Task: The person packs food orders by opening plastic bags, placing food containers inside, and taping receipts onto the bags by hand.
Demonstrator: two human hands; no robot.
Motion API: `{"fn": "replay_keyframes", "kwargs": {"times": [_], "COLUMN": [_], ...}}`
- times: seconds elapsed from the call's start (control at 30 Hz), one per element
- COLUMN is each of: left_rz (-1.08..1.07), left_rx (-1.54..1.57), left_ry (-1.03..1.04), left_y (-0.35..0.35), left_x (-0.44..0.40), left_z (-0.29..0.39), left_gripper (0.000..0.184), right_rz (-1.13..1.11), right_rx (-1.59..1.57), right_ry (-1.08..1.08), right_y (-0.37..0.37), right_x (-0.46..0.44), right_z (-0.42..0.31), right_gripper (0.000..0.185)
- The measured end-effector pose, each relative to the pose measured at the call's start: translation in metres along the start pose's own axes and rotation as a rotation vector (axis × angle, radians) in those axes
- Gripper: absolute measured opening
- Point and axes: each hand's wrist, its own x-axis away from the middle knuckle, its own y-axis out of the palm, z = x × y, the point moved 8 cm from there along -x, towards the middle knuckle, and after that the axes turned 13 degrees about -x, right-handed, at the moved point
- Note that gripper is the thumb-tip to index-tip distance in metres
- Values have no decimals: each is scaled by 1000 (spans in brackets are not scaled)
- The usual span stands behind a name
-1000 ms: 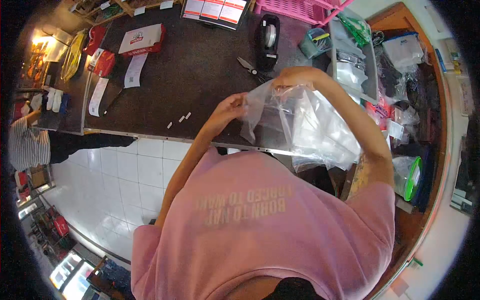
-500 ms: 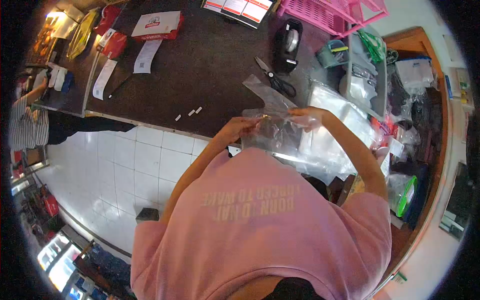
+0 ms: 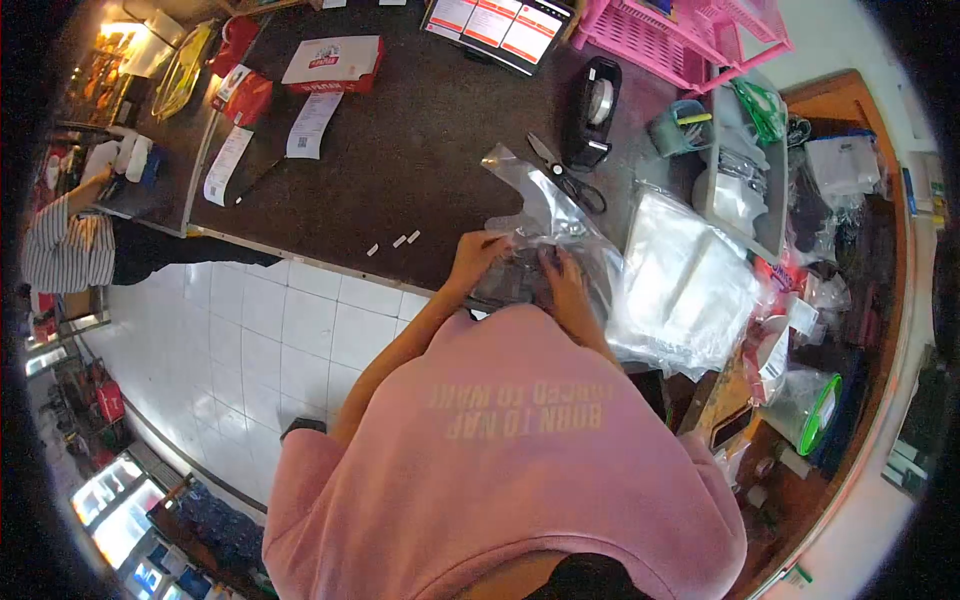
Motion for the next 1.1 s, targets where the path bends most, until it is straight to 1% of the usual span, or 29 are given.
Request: {"fn": "replay_keyframes", "kwargs": {"times": [0.07, 0.1, 0.17, 0.2, 0.27, 0.3, 0.33, 0.37, 0.4, 0.5, 0.57, 0.67, 0.7, 0.8, 0.83, 0.87, 0.93, 0.97, 1.0, 1.07, 1.1], "left_rz": [48, 71, 95, 107, 16, -32, -73, -116, -161, -163, -123, -77, -66, 208, 298, 389, 457, 494, 523, 534, 512], "left_rx": [100, 151, 21, -45, 277, 438, 568, 699, 829, 556, 518, 397, 346, -291, -309, -325, -291, -279, -262, -334, -418], "left_ry": [-92, -139, -146, -148, -221, -256, -299, -342, -384, -213, -141, -75, -60, 237, 130, 19, -20, 19, 58, 200, 304], "left_y": [0, -1, -4, -6, 8, 16, 19, 20, 23, 13, 8, -1, -4, -63, -98, -131, -158, -157, -151, -142, -138], "left_x": [2, 5, 5, 5, 3, 3, 8, 17, 24, 24, 25, 26, 27, 15, 9, 7, 4, 6, 14, 16, 15], "left_z": [-10, -9, -1, 2, -14, -21, -9, 16, 33, 53, 65, 79, 84, 109, 103, 94, 84, 91, 109, 140, 152], "left_gripper": [25, 27, 26, 26, 22, 21, 20, 19, 18, 14, 21, 30, 32, 33, 33, 33, 30, 29, 27, 23, 22], "right_rz": [5, 5, 3, 69, 207, 216, 222, 226, 187, 104, 71, -42, -19, -48, 50, 49, 53, 81, 46, 20, 14], "right_rx": [218, 181, 106, 97, 81, -155, -391, -628, -690, -887, -1036, -1333, -1397, -1972, -1876, -1851, -1807, -1752, -1544, -1126, -1016], "right_ry": [-68, -77, -89, -99, -125, -7, 117, 245, 264, 291, 288, 323, 377, 370, 430, 386, 282, 218, 186, 150, 279], "right_y": [1, 1, 1, -3, -11, -20, -33, -37, -33, -26, -23, -37, -41, -49, -65, -80, -107, -119, -129, -151, -146], "right_x": [12, 11, 13, 12, 4, -3, -10, -15, -20, -31, -33, -26, -23, -25, -16, -9, -1, 3, 1, -2, -2], "right_z": [-15, -15, -13, -10, -3, -3, -16, -21, -25, -25, -15, -45, -50, -55, -43, -46, -56, -55, -59, -58, -51], "right_gripper": [48, 47, 44, 41, 35, 32, 29, 26, 26, 26, 24, 20, 14, 10, 8, 10, 16, 16, 20, 28, 38]}}
